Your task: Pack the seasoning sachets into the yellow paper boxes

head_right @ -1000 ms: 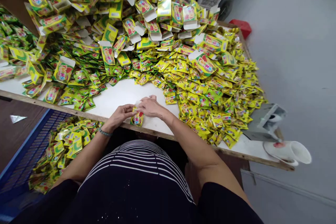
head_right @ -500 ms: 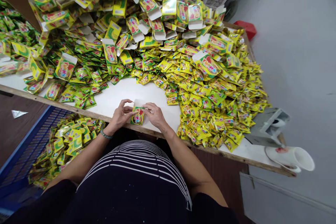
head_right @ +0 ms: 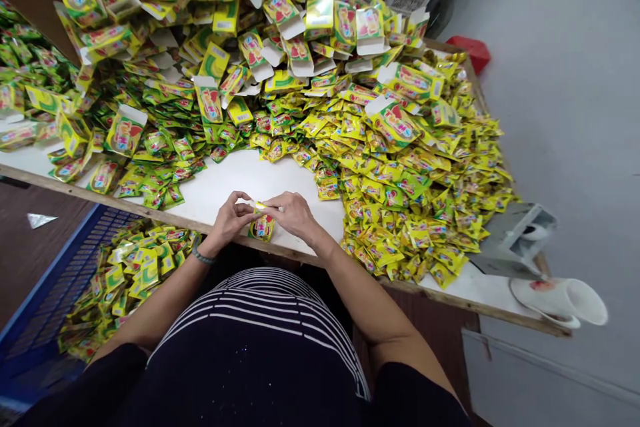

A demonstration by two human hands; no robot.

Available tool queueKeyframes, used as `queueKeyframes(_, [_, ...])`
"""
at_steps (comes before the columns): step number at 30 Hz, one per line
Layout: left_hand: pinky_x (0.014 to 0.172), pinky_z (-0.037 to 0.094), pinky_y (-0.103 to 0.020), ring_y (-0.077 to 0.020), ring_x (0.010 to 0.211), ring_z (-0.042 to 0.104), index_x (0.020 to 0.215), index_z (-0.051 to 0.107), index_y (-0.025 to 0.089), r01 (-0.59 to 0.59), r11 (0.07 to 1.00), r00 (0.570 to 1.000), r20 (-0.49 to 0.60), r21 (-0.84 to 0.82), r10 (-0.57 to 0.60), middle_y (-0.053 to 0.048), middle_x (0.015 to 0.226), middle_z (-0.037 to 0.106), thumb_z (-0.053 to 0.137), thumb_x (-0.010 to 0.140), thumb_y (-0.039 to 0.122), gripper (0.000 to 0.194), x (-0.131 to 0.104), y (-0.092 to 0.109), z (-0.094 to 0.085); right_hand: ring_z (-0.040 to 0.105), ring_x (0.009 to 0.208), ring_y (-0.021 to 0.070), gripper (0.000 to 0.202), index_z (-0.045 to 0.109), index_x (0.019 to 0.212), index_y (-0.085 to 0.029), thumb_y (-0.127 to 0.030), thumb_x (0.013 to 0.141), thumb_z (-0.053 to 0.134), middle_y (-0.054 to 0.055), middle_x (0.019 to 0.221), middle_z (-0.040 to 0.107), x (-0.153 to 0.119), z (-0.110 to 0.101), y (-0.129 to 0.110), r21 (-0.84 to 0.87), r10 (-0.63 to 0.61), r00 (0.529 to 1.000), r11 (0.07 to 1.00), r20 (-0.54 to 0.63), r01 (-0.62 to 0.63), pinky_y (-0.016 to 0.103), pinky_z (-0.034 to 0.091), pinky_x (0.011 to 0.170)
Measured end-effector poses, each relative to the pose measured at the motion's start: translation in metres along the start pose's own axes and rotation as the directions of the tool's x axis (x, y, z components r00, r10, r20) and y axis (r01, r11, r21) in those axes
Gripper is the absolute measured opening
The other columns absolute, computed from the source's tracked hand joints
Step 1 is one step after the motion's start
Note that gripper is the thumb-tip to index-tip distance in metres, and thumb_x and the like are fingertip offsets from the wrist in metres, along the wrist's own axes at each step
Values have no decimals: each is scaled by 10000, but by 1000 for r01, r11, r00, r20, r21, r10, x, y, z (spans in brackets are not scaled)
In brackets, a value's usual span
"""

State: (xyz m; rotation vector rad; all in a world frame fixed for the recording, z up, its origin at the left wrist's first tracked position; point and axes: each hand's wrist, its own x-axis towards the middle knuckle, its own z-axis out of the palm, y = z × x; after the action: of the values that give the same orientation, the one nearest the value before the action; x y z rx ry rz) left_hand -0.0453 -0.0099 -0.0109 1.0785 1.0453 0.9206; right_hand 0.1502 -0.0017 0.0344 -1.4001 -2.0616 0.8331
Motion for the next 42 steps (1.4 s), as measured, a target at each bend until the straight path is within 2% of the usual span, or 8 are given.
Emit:
queueKeyframes(4, [707, 529, -257, -141, 698, 690, 1015, 456, 211, 11, 1000, 1000, 0, -1, -11, 10, 764, 722, 846, 654, 362, 553, 0, 1, 1, 727, 818, 209, 99, 817, 865, -281, -268, 811, 736, 14, 878, 795, 6, -3, 2, 79, 142, 990, 987, -7, -141, 294, 516, 761])
queueKeyframes(8, [713, 532, -257, -148, 727, 698, 1041, 476, 213, -1, 1000, 1000, 26, 18, 0, 3, 777, 730, 842, 664, 364, 547, 0, 0, 0, 721, 763, 199, 105, 819, 840, -229, -280, 771, 759, 17, 796, 790, 16, -11, 7, 175, 263, 959, 944, 105, -278, 252, 498, 659])
queueKeyframes(16, [718, 535, -266, -162, 758, 705, 1054, 501, 208, -7, 999, 999, 54, 33, 5, -10, 814, 738, 836, 668, 395, 544, 1, 0, -1, 707, 726, 188, 158, 820, 847, -211, -317, 747, 759, 24, 780, 787, 28, -20, 18, 198, 143, 967, 963, 213, -186, 251, 504, 661])
queueKeyframes(21, [707, 532, -262, -156, 731, 699, 1061, 499, 205, 5, 1000, 999, 47, 4, -5, -9, 802, 732, 837, 666, 397, 555, -1, -1, -2, 716, 755, 219, 241, 818, 894, -210, -401, 797, 707, 22, 815, 790, 19, -21, 10, 176, 155, 958, 964, 241, -200, 285, 527, 655])
queueKeyframes(25, [712, 532, -266, -157, 737, 697, 1051, 507, 205, -6, 1000, 999, 48, 7, 6, -11, 803, 730, 828, 678, 402, 530, -3, -2, -2, 720, 904, 236, 267, 802, 980, -232, -399, 874, 623, 44, 995, 785, -8, 0, 5, 227, 126, 991, 965, 46, -133, 360, 565, 813])
queueKeyframes(29, [705, 527, -265, -154, 720, 689, 1047, 511, 199, 1, 1000, 999, 41, 15, -2, -11, 790, 726, 837, 665, 396, 539, -2, -1, -2, 659, 1050, 254, 253, 770, 1082, -242, -318, 899, 612, 66, 1079, 765, -27, 21, 5, 8, -72, 973, 997, -220, 75, 444, 497, 983])
queueKeyframes(33, [709, 523, -261, -142, 703, 680, 1035, 501, 192, 29, 1000, 999, 40, -1, -29, -3, 778, 724, 842, 652, 389, 549, -2, 4, -3, 644, 1044, 244, 258, 750, 1112, -221, -309, 915, 610, 83, 1100, 757, -20, 27, 7, -20, -170, 961, 985, -220, 170, 431, 512, 963])
queueKeyframes(42, [726, 517, -281, -164, 739, 682, 1078, 492, 201, -18, 997, 999, 27, 74, 16, -18, 792, 725, 795, 686, 444, 552, -1, 7, 5, 644, 1066, 231, 250, 740, 1107, -257, -318, 942, 562, 57, 1090, 758, -12, 34, 9, -7, -142, 975, 990, -169, 143, 424, 507, 977])
